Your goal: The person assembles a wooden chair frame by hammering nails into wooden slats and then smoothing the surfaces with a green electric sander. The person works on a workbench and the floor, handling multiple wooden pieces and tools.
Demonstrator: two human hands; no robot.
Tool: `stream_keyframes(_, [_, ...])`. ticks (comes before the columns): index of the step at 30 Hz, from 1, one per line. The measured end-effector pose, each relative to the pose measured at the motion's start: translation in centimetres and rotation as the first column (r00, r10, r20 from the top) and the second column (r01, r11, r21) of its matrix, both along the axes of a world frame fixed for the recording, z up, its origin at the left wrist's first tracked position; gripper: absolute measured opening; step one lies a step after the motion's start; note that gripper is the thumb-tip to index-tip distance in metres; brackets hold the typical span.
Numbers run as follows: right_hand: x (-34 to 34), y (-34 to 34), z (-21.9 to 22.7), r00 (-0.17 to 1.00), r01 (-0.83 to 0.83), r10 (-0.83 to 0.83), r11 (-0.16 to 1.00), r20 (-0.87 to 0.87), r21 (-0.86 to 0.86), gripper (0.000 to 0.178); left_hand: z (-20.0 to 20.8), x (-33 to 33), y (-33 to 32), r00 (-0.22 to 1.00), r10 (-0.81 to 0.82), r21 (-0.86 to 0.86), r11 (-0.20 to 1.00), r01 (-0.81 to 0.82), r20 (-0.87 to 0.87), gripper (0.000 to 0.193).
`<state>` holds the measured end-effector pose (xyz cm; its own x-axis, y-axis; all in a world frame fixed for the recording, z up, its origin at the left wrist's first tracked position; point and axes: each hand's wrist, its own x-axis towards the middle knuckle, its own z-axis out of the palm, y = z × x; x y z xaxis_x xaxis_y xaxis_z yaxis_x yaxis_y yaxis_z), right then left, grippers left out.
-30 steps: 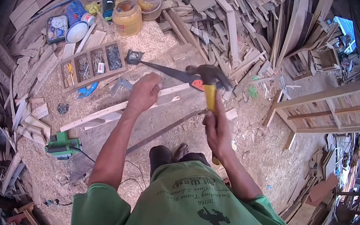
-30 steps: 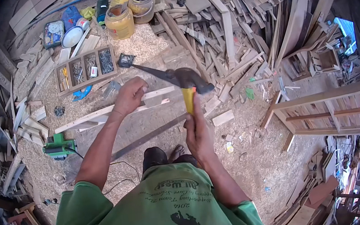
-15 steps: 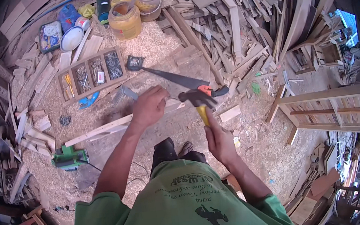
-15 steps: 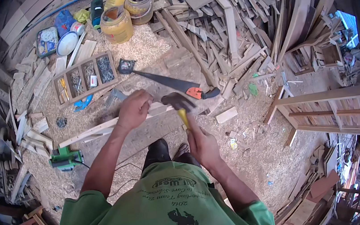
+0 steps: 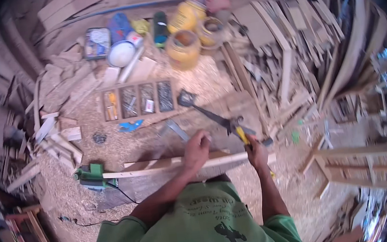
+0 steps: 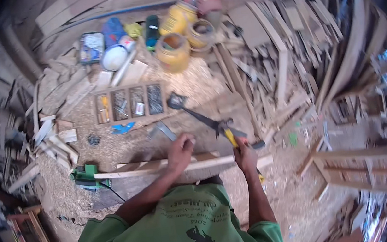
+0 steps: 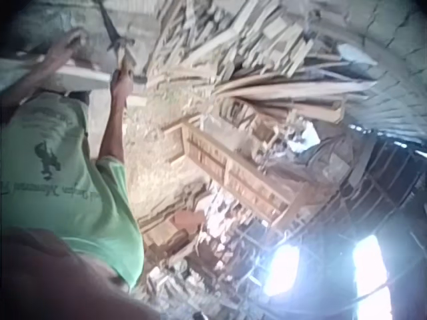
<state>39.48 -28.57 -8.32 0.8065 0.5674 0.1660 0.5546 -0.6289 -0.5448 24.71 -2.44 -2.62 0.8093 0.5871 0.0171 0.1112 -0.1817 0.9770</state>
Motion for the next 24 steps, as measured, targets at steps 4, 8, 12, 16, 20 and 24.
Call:
stream_keyframes(4, [3.1,-1.1,-4.8,0.979,-0.021,-0.003,0.993,-0.205,-0.115,0.045,0.0,2.1,2.8,0.987,0.123,-0.506,0.848,-0.158,-0.102,0.005])
stream_keyframes(8, [5.5,1.9,0.2,0.895,-0.094,0.136,0.989,-0.425,0.118,0.053,-4.0,2.1,12.5,0.909,0.412,-0.442,0.807,-0.392,-0.053,0.015])
stream_keyframes(12, [2.0,5.9,9.8,0.578,-0.519,0.441,0.848,-0.686,0.108,0.059,-3.0,0.0,20.2,0.742,0.642,0.341,0.753,-0.563,-0.191,0.052])
stream_keyframes(16, [-1.7,7.7,13.9,0.497,-0.776,0.632,0.630,-0.594,0.021,0.044,2.4,-4.4,17.9,0.723,0.681,0.409,0.697,-0.589,-0.120,0.078])
stream_keyframes(20, [-2.8,10.1,15.6,0.536,-0.822,0.681,0.556,-0.499,-0.123,0.053,9.0,-11.9,11.6,0.615,0.783,0.588,0.455,-0.669,0.094,0.070])
stream_keyframes(24, [-3.0,11.7,13.0,0.265,-0.954,0.886,0.299,-0.380,0.033,0.046,8.3,-16.9,5.1,0.244,0.961,0.549,0.136,-0.824,0.128,0.077])
